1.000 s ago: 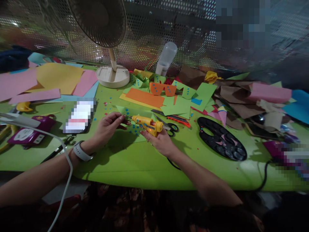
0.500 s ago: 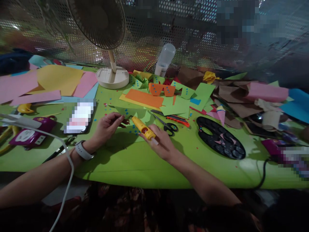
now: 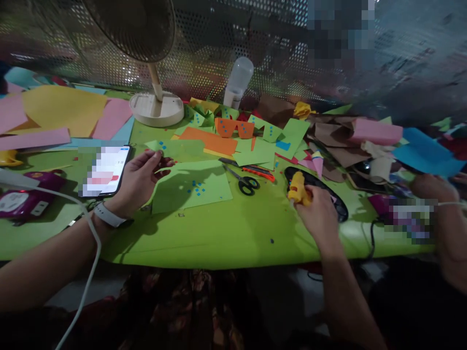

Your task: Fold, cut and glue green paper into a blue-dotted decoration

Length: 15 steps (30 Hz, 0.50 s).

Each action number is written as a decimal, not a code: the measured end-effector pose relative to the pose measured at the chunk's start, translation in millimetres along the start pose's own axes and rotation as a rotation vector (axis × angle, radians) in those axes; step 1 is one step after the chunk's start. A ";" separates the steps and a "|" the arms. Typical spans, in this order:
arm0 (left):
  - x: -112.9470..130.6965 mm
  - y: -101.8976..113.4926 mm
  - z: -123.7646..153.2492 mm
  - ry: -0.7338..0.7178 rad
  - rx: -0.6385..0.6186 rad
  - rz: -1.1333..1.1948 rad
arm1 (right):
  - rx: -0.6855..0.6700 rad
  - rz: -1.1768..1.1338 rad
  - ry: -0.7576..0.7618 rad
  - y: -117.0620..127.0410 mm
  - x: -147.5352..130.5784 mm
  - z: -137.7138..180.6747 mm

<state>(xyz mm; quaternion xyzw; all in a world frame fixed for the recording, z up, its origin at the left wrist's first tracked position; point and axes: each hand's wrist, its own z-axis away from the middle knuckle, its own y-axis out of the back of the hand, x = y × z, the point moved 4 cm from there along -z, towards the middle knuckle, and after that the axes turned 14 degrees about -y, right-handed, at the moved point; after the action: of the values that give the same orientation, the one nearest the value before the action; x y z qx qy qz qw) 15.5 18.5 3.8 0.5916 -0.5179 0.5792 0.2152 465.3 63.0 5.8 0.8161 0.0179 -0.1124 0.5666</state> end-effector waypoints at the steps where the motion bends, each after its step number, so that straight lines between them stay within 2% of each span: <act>1: -0.4 -0.3 -0.1 0.003 0.003 0.002 | -0.020 0.022 -0.009 -1.0 10.5 -1.5; 4: -1.7 -0.6 -0.2 0.014 0.020 0.005 | -0.090 0.083 0.053 2.4 22.6 -3.0; 7: -3.1 -0.6 -0.4 0.029 0.028 0.016 | -0.064 0.091 0.129 18.2 1.2 -1.3; 8: -3.4 -0.7 -0.3 0.032 0.025 0.019 | -0.019 0.051 0.132 25.2 -13.4 -0.2; 10: -3.5 -0.9 0.2 0.037 0.018 0.017 | -0.051 -0.162 0.181 32.5 -53.7 4.2; 12: -3.6 -0.7 1.1 0.042 0.005 0.008 | -0.205 -0.356 0.283 28.5 -103.6 10.6; 15: -4.0 1.4 1.3 0.056 -0.003 0.014 | -0.467 -0.449 0.473 8.7 -175.2 21.2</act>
<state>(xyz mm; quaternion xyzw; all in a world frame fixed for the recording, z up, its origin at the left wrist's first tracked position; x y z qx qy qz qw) 15.8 18.3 -0.7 0.5713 -0.5166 0.5962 0.2265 292.5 57.4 42.4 0.6446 0.3505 -0.0355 0.6785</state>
